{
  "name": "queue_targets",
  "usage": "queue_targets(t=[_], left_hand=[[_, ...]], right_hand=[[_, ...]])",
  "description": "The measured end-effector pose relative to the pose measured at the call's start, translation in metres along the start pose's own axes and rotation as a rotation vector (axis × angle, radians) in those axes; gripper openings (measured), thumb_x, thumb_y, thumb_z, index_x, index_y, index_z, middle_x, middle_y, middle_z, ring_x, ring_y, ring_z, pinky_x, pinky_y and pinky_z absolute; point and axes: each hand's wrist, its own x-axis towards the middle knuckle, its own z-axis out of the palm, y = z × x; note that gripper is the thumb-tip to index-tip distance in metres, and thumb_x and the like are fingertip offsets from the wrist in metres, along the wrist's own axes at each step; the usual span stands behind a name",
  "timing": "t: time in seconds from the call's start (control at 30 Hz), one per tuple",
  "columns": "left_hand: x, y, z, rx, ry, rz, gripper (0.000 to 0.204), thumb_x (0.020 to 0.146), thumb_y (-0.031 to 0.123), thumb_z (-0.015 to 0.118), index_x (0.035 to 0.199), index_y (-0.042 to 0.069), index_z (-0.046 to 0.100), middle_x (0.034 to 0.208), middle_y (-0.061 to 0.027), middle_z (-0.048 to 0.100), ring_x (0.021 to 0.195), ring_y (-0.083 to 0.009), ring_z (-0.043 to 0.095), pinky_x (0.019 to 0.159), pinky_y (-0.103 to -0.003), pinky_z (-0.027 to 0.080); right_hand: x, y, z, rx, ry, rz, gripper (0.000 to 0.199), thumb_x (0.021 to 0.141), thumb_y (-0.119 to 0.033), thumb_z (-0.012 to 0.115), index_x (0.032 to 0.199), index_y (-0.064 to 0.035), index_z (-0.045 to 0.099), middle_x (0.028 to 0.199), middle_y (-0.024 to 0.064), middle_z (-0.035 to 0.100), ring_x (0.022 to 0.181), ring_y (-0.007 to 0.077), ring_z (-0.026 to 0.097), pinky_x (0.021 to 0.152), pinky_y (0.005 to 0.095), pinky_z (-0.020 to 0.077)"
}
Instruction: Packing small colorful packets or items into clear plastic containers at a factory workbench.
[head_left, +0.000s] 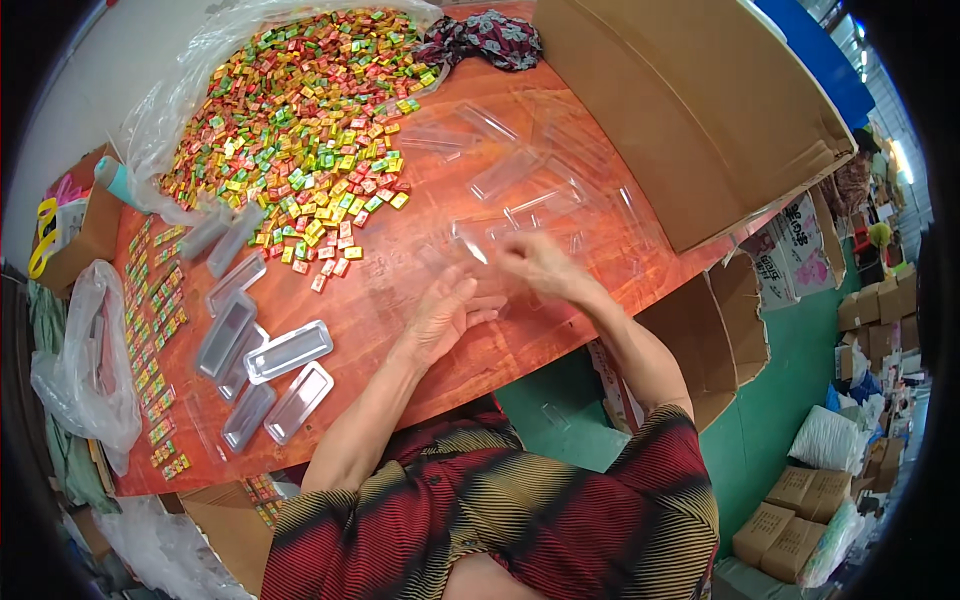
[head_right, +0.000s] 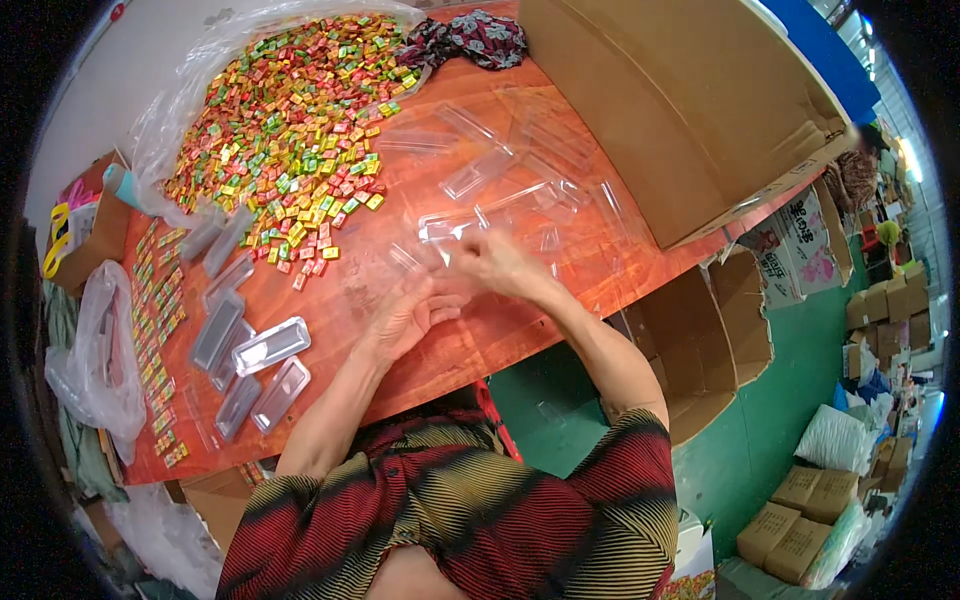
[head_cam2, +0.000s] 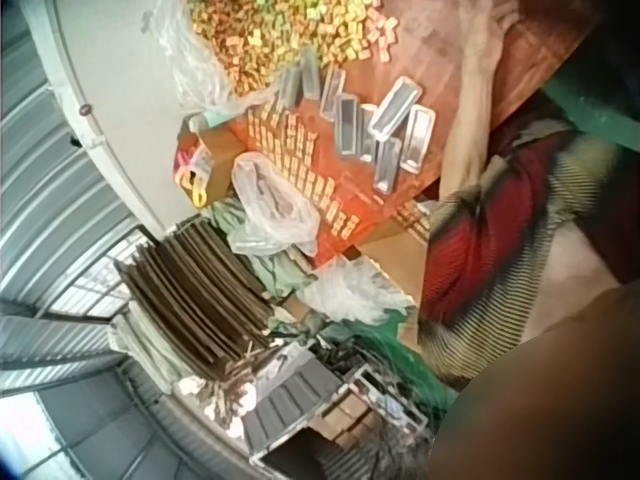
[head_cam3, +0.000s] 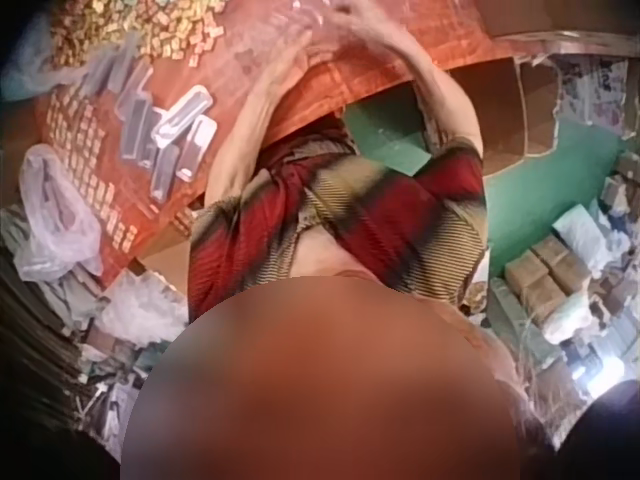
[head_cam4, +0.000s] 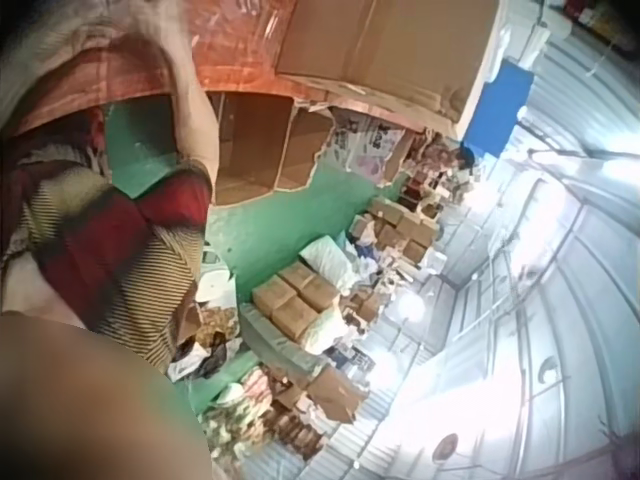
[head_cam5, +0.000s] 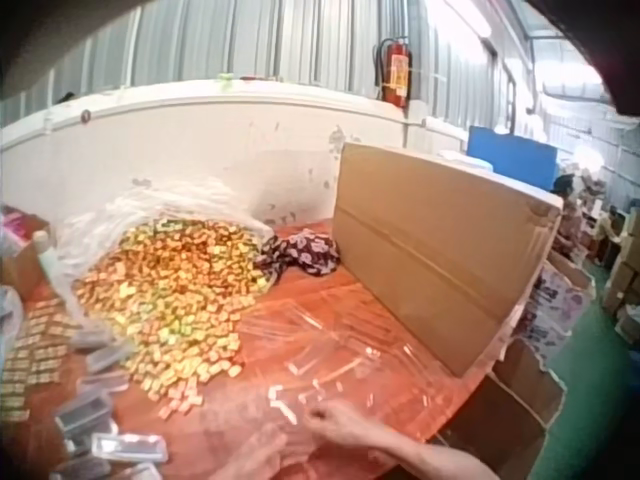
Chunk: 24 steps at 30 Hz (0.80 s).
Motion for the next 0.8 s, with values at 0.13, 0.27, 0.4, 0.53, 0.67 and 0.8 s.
queue_targets(t=[0.13,0.27,0.4,0.53,0.67,0.8], left_hand=[[0.001,-0.007,-0.012,-0.092,0.026,-0.027,0.045,0.076,0.024,0.058,0.111,0.007,0.035,0.101,-0.0122,0.05,0.091,-0.0254,0.053,0.077,-0.036,0.045],[0.003,-0.003,-0.001,-0.101,0.071,0.02,0.039,0.076,0.025,0.057,0.106,0.009,0.039,0.102,-0.0121,0.05,0.093,-0.0248,0.052,0.076,-0.036,0.045],[0.006,-0.007,0.002,-0.047,0.049,0.12,0.042,0.076,0.026,0.058,0.108,0.009,0.037,0.1,-0.0108,0.05,0.093,-0.0228,0.051,0.076,-0.036,0.046],[0.003,-0.009,0.006,-0.047,0.002,0.013,0.045,0.076,0.027,0.058,0.109,0.008,0.034,0.101,-0.0095,0.048,0.091,-0.0212,0.051,0.076,-0.037,0.046],[0.003,-0.017,0.008,-0.027,0.016,0.011,0.05,0.077,0.027,0.057,0.114,0.006,0.031,0.102,-0.0092,0.046,0.09,-0.0206,0.051,0.074,-0.034,0.046],[-0.003,-0.021,0.023,0.215,0.157,-0.06,0.056,0.078,0.028,0.056,0.12,0.004,0.027,0.098,-0.0095,0.049,0.087,-0.0214,0.053,0.073,-0.033,0.046]], right_hand=[[0.011,-0.001,-0.02,-0.854,0.532,-0.14,0.011,0.071,-0.013,0.049,0.073,-0.0026,0.048,0.064,0.0162,0.049,0.055,0.0316,0.051,0.046,0.0381,0.0407],[-0.006,-0.034,0.003,-0.544,0.34,-0.096,0.021,0.073,-0.02,0.053,0.084,-0.0012,0.053,0.079,0.0152,0.056,0.069,0.0291,0.055,0.057,0.0364,0.0433],[-0.019,-0.037,0.019,-0.04,-0.184,0.038,0.022,0.074,-0.021,0.055,0.082,-0.0013,0.057,0.09,0.0148,0.057,0.075,0.0257,0.057,0.064,0.034,0.0434],[-0.021,-0.019,0.01,0.294,-0.269,0.061,0.018,0.074,-0.017,0.053,0.076,0.0003,0.057,0.083,0.0144,0.058,0.075,0.0202,0.057,0.065,0.0297,0.0428],[-0.027,-0.018,-0.001,0.152,-0.189,0.128,0.015,0.072,-0.015,0.055,0.076,-0.0012,0.057,0.074,0.0135,0.057,0.071,0.0187,0.056,0.061,0.0296,0.0423],[-0.028,0.006,-0.033,-0.377,0.551,0.077,0.009,0.073,-0.01,0.049,0.077,-0.0027,0.05,0.07,0.014,0.051,0.059,0.0297,0.047,0.053,0.0375,0.0374]])
